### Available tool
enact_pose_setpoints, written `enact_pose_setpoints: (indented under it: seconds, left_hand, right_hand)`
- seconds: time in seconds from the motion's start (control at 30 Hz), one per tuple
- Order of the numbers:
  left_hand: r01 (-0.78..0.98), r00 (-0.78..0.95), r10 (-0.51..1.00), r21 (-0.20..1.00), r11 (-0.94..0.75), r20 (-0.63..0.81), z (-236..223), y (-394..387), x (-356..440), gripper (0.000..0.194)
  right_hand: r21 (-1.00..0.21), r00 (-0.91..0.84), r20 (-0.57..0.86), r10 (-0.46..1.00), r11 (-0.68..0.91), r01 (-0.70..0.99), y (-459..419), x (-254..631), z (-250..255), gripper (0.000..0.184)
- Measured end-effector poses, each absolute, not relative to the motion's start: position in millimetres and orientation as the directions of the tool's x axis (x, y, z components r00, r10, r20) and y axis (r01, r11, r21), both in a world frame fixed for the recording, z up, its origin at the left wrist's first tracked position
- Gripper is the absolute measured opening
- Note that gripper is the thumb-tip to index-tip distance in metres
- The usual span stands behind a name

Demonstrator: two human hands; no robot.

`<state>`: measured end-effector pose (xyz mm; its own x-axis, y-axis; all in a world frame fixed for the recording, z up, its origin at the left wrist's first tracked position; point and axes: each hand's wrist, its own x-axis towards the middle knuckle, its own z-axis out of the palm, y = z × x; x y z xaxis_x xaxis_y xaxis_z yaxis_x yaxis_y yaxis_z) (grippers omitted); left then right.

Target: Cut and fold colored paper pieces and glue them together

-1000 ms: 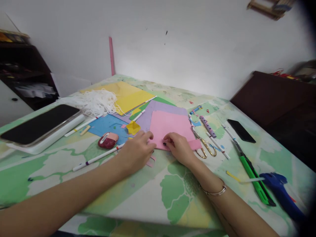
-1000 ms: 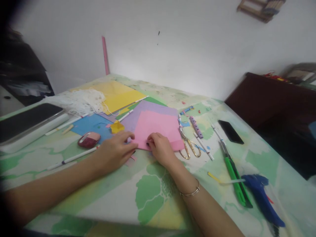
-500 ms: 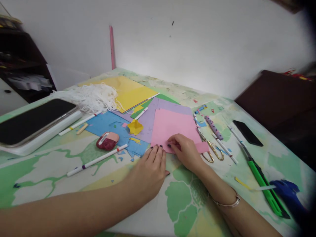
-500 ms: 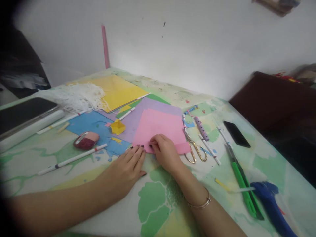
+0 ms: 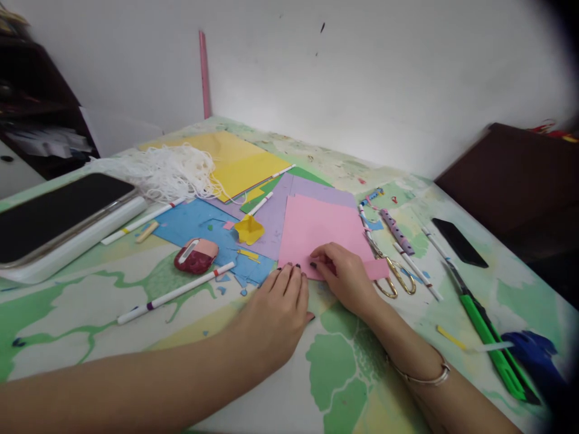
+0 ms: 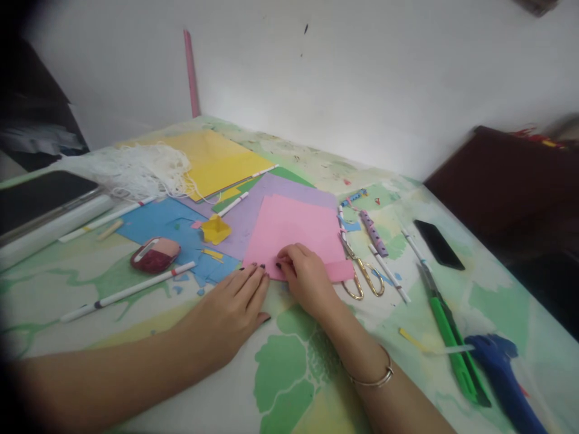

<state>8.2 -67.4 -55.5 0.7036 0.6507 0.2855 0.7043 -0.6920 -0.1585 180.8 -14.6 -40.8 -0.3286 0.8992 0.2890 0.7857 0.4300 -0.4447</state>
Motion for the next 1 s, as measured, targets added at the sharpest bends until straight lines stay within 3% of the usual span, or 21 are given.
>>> enact_pose_setpoints:
  seconds: [0.3,0.7,1.0]
  left_hand:
    - [0.695,0.710,0.640,-0.148,-0.703,0.293,-58,-66,7,0.047]
    - [0.672,0.725,0.650,-0.028,-0.740,0.226,-49,-59,4,0.045]
    - [0.653,0.733,0.640,0.026,-0.757,0.231,-37,-54,1,0.043]
  right_hand:
    - [-0.448,-0.317,0.272,0.909,0.411,0.794,-13,181,-42,0.013]
    - [-0.405,-0.273,0.241,0.931,0.353,0.843,-8,208,-27,0.011]
    - [-0.701,-0.166,-0.071,0.984,0.069,0.709,-13,285,11,0.017]
